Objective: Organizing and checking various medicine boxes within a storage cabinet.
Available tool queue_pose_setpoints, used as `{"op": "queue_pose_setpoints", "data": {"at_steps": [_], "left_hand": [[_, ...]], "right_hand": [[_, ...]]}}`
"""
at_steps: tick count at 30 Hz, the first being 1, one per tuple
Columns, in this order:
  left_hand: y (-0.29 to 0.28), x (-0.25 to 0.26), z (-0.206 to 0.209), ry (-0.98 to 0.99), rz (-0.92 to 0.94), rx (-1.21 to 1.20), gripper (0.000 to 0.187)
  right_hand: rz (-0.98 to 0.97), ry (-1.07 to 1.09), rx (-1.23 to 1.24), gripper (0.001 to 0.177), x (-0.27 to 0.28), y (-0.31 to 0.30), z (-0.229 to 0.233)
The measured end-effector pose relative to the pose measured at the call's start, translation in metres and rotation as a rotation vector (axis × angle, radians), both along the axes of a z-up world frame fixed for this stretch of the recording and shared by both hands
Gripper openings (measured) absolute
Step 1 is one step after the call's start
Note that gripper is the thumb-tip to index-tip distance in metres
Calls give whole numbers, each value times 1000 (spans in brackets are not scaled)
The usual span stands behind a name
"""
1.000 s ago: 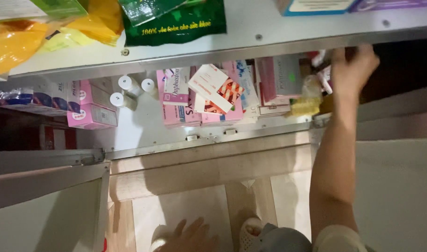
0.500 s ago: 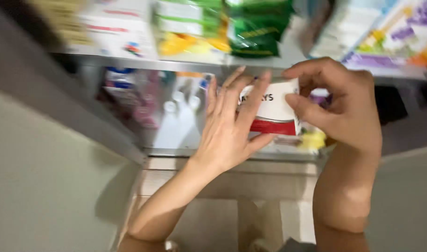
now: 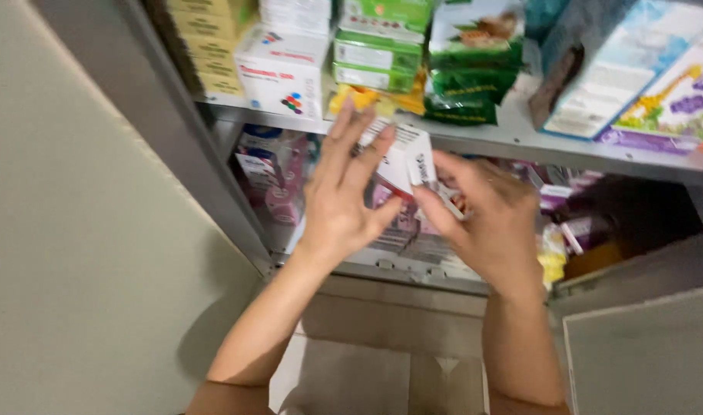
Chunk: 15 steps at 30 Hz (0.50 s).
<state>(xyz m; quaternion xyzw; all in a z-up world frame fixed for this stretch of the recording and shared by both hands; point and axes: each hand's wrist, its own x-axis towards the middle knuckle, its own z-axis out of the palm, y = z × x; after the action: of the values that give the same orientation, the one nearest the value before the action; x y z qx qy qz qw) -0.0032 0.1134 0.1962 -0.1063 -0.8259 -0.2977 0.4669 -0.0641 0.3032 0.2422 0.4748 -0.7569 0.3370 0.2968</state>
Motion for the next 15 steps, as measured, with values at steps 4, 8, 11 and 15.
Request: {"op": "queue_pose_setpoints", "data": {"at_steps": [4, 8, 11, 15], "left_hand": [[10, -6, -9, 53, 77, -80, 77], [15, -10, -16, 87, 75, -57, 77], [16, -11, -17, 78, -28, 45, 75], [21, -16, -20, 82, -174, 135, 71]], "right_hand": [[-85, 168, 35, 36, 4, 4, -8], [-113, 246, 18, 37, 1, 8, -11], [8, 147, -50, 31, -10, 19, -10], [305, -190, -117, 17, -25, 42, -6]]}}
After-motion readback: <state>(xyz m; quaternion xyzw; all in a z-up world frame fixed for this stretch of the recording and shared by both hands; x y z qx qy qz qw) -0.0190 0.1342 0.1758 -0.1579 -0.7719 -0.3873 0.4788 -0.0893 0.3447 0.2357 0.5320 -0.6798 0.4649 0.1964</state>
